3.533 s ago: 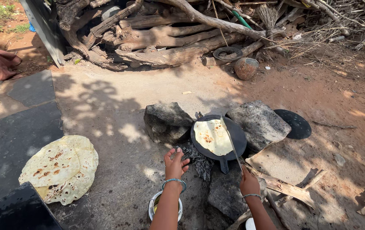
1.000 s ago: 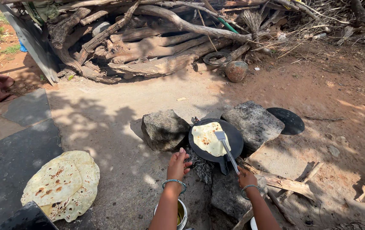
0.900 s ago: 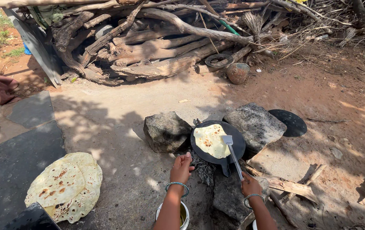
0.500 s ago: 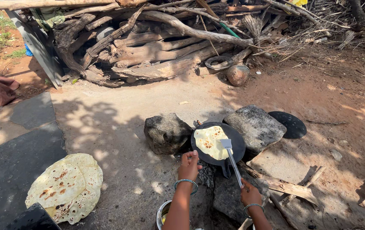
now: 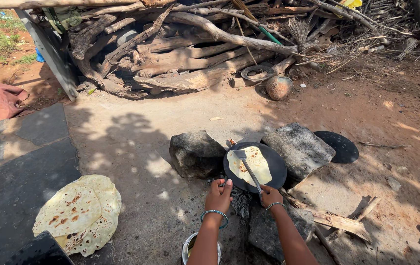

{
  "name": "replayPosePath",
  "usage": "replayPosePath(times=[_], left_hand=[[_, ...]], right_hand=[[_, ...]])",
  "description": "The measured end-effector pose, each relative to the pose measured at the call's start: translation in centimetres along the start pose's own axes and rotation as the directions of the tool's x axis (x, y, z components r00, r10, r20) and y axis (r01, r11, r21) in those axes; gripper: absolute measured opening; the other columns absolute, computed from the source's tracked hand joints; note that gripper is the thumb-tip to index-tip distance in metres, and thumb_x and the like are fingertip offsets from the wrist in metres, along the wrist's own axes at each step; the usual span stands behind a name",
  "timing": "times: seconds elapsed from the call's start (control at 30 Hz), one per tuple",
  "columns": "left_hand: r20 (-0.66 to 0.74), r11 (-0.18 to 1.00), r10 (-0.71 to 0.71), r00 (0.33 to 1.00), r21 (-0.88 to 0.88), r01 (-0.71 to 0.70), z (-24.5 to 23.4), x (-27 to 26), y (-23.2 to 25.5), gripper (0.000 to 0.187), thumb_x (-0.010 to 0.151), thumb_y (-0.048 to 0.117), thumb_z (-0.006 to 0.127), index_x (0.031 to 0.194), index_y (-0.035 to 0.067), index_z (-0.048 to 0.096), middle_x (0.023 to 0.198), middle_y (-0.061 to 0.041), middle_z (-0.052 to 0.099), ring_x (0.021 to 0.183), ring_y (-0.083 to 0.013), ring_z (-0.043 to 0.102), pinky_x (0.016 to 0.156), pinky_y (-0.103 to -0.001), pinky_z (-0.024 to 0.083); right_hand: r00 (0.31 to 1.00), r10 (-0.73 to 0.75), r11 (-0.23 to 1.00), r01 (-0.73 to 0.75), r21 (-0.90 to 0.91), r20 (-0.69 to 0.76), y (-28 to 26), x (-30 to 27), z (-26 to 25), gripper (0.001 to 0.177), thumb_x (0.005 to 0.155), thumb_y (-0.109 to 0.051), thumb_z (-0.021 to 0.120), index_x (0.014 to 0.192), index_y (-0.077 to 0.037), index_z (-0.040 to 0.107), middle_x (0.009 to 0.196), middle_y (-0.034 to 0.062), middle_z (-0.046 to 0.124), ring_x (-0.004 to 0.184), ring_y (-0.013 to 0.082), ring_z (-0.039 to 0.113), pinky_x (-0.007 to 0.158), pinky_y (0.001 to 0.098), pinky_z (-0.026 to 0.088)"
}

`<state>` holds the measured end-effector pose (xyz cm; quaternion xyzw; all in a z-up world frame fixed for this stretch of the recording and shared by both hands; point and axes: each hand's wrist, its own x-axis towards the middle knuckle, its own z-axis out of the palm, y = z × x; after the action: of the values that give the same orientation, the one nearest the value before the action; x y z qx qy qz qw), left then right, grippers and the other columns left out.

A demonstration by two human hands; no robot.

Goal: The person prepares and cooks flatbread using a rolling pin and a board. They portion dough by hand, roll it into circles, and cook the dough on a griddle over an open fire, flipping the flatbread with a spatula.

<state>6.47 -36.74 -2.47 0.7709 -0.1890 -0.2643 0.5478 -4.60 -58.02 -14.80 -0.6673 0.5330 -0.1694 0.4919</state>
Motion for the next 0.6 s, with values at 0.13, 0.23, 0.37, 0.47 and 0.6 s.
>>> replayPosePath(times=[0.13,0.23,0.37,0.47,0.6], left_hand=[[0.021,0.998,-0.020,1.000,0.059,0.019,-0.4,-0.2,0.3,0.069,0.093,0.064,0.053,0.141,0.014,0.051,0.102,-0.005,0.077,0.084,-0.0179,0.076,0.086,-0.038,0.058],[0.045,0.995,-0.052,0.998,0.092,0.048,-0.7,-0.3,1.0,0.070,0.094,0.065,0.051,0.143,0.016,0.050,0.101,-0.004,0.077,0.086,-0.0170,0.075,0.086,-0.039,0.058],[0.052,0.993,-0.066,0.996,0.104,0.061,-0.4,-0.2,0.7,0.070,0.094,0.065,0.049,0.144,0.016,0.051,0.096,-0.007,0.078,0.085,-0.0188,0.075,0.084,-0.040,0.059],[0.042,0.990,-0.078,0.996,0.122,0.073,0.0,0.4,0.1,0.076,0.093,0.067,0.048,0.149,0.017,0.041,0.101,-0.005,0.079,0.085,-0.0188,0.076,0.083,-0.041,0.059],[0.011,0.996,-0.070,0.997,-0.051,0.071,0.4,2.0,-0.6,0.086,0.091,0.069,0.046,0.157,0.019,0.024,0.118,-0.008,0.074,0.088,-0.0215,0.075,0.082,-0.043,0.061]], right_hand=[[0.995,-0.016,0.997,0.009,-0.078,-0.096,0.6,0.4,-0.9,0.037,0.102,-0.016,0.061,0.138,-0.021,0.069,0.075,0.0097,0.072,0.058,0.0178,0.064,0.058,0.0364,0.054],[0.996,0.044,0.998,-0.040,0.047,-0.083,1.3,0.3,-1.6,0.037,0.102,-0.017,0.061,0.138,-0.022,0.067,0.075,0.0080,0.073,0.058,0.0164,0.062,0.055,0.0380,0.057],[0.992,0.059,0.998,-0.055,0.037,-0.111,4.9,-1.7,-3.7,0.036,0.102,-0.019,0.062,0.137,-0.026,0.069,0.072,0.0092,0.071,0.056,0.0165,0.063,0.054,0.0349,0.055],[0.989,0.044,0.997,-0.053,-0.060,-0.140,6.4,-2.9,-4.8,0.036,0.101,-0.022,0.064,0.136,-0.029,0.069,0.071,0.0047,0.071,0.053,0.0146,0.064,0.053,0.0310,0.053],[0.995,0.085,0.991,-0.080,0.106,-0.043,8.6,-5.2,-6.5,0.042,0.102,-0.018,0.060,0.141,-0.031,0.067,0.066,0.0076,0.062,0.050,0.0153,0.051,0.046,0.0346,0.043]])
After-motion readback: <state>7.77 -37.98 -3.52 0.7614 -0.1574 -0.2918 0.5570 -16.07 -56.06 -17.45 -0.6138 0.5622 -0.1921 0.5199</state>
